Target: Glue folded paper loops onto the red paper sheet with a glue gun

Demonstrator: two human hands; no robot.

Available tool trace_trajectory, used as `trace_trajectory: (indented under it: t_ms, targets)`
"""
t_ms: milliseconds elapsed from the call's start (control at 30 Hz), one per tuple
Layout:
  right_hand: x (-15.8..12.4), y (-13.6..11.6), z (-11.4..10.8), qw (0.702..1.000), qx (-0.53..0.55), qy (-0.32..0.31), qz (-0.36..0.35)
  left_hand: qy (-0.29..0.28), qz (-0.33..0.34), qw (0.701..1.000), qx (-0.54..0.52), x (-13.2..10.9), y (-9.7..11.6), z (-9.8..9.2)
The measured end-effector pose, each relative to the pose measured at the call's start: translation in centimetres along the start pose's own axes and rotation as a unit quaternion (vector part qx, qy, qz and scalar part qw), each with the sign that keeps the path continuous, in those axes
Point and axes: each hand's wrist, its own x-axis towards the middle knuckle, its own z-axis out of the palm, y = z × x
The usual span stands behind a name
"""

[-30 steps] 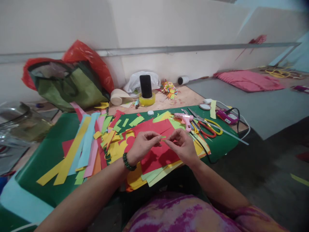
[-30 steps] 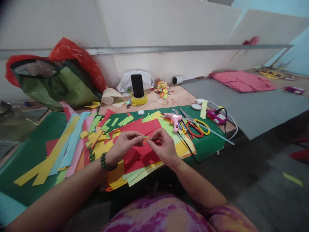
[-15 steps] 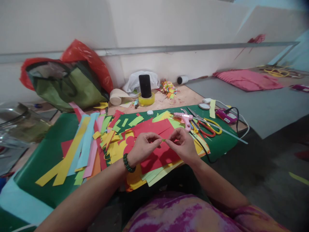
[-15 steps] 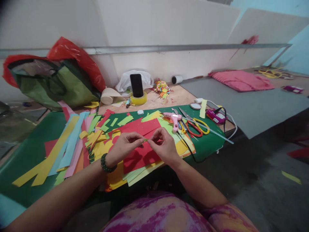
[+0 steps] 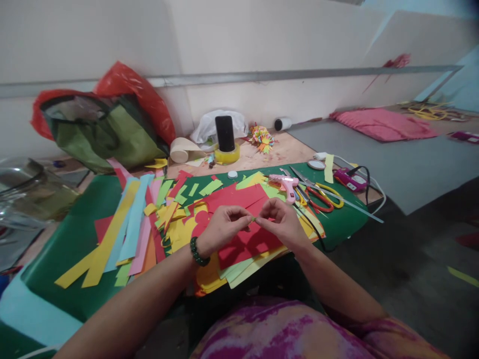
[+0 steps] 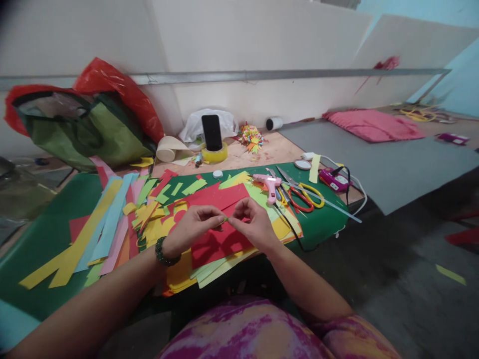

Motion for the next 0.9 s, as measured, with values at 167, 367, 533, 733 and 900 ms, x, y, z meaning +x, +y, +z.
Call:
trace_trajectory:
  t_ms: [167, 367, 533, 733, 900]
  targets:
    - [0.10, 0.01, 0.07, 1.000, 0.014, 0.003, -0.002, -0.009, -0.039, 0.999, 0.004, 0.00, 0.04, 0.10]
    - [0.14, 0.03, -0.09, 0.999, 0.033, 0.000, 0.021, -0.006, -0.039, 0.999, -0.018, 0.25, 0.10, -0.07]
    - [0.21, -0.29, -0.47, 0.996, 0.059, 0.001, 0.061, 0.000, -0.051, 0.998, -0.036, 0.36, -0.01, -0.17]
    - [0.42, 0.24, -0.06, 0.998, 0.041, 0.022, 0.047, -0.011, -0.053, 0.998, -0.014, 0.22, 0.01, -0.01]
    - [0.70, 0.51, -0.26, 0.999, 0.024, 0.037, 0.014, 0.027, -0.069, 0.997, -0.032, 0.30, 0.33, -0.08]
